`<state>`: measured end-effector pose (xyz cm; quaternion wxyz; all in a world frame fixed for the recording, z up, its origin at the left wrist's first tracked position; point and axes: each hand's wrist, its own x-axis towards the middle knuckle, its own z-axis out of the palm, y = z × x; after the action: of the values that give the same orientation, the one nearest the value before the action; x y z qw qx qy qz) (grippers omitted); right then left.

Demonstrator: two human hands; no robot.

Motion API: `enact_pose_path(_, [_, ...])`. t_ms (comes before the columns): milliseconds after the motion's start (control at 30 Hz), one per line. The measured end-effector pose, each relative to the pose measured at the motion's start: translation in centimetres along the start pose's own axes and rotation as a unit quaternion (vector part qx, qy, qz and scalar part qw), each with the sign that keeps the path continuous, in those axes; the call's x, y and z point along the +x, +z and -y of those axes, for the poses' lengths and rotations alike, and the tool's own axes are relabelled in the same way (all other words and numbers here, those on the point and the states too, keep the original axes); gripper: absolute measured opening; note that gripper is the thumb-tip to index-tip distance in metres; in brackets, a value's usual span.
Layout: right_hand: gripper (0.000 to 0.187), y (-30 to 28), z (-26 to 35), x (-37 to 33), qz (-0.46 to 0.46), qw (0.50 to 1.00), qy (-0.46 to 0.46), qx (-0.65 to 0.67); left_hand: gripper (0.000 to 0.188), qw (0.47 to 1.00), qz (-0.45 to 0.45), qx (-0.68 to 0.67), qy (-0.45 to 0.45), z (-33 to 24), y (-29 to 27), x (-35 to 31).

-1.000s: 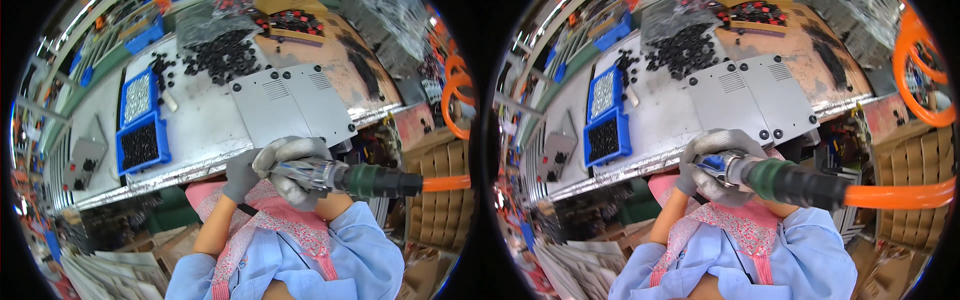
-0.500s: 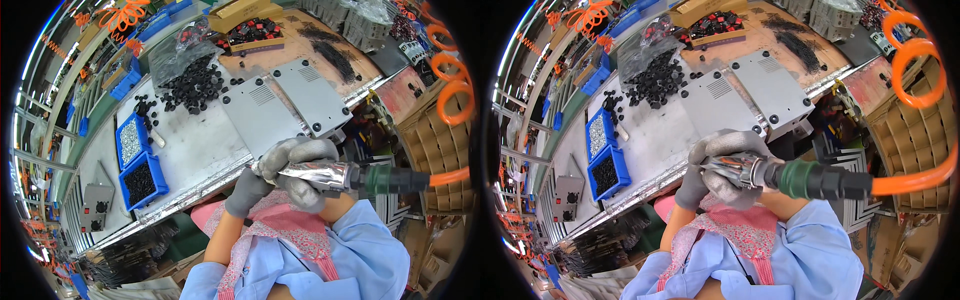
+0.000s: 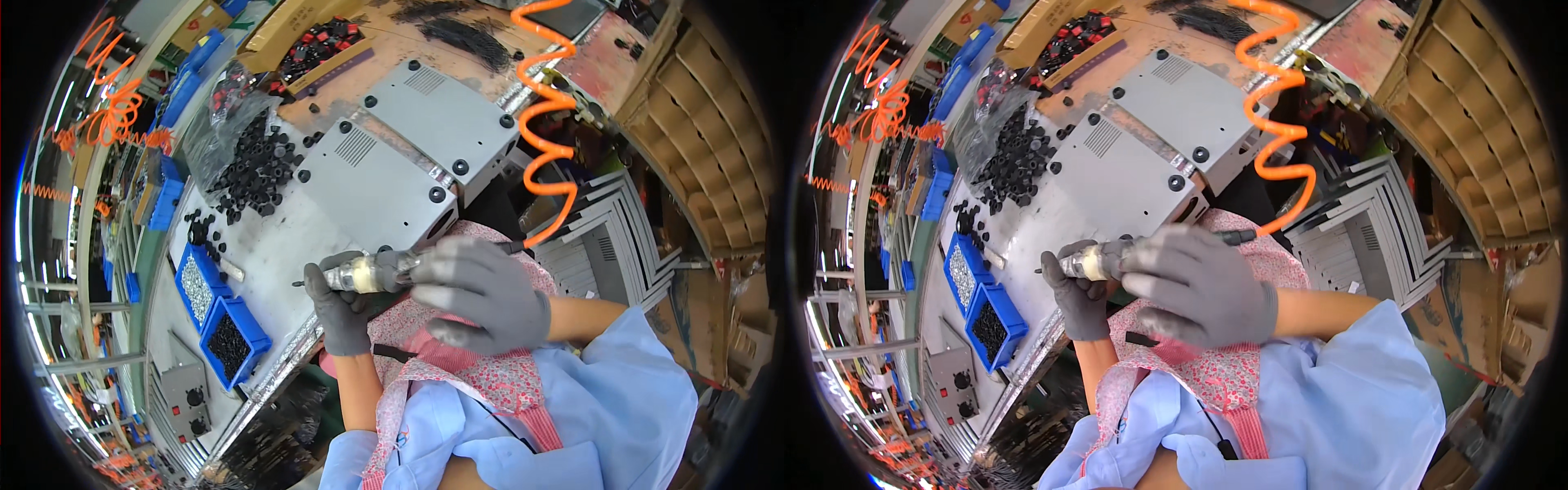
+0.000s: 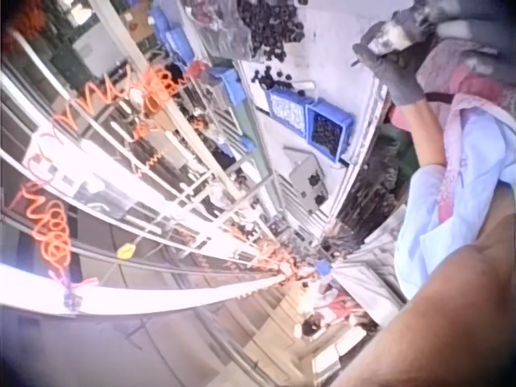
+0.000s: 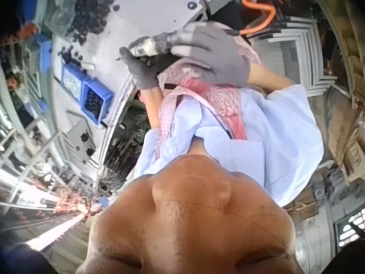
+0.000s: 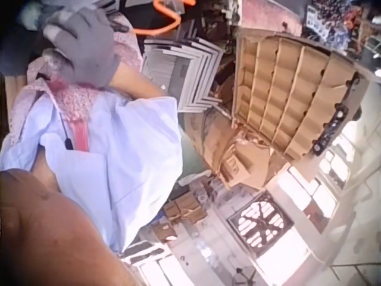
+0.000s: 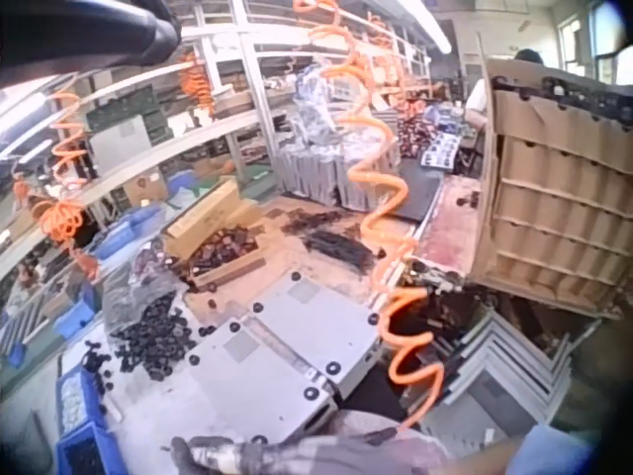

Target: Assembling a metal casing for an electronic device, including installing a fan and circuit board and securing them with a pneumatic screwdriver.

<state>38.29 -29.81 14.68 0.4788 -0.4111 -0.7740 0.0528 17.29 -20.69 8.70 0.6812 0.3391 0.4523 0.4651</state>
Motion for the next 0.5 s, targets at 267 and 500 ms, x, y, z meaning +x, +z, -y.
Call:
enact_pose_path(267, [0.074,1.7,-3.3,-5.2,0.19,0.887,0.346,0.241,0.059,0.929,0.28,0.241,0.02,-2.6,4.7,-1.1])
enact_pose_path(500, [0.072,-0.8,-4.2,-10.7,-0.098,0.863,0.479,0.129,0.034,0.946,0.114,-0.304,0.007,-3.1,-1.1,5.8])
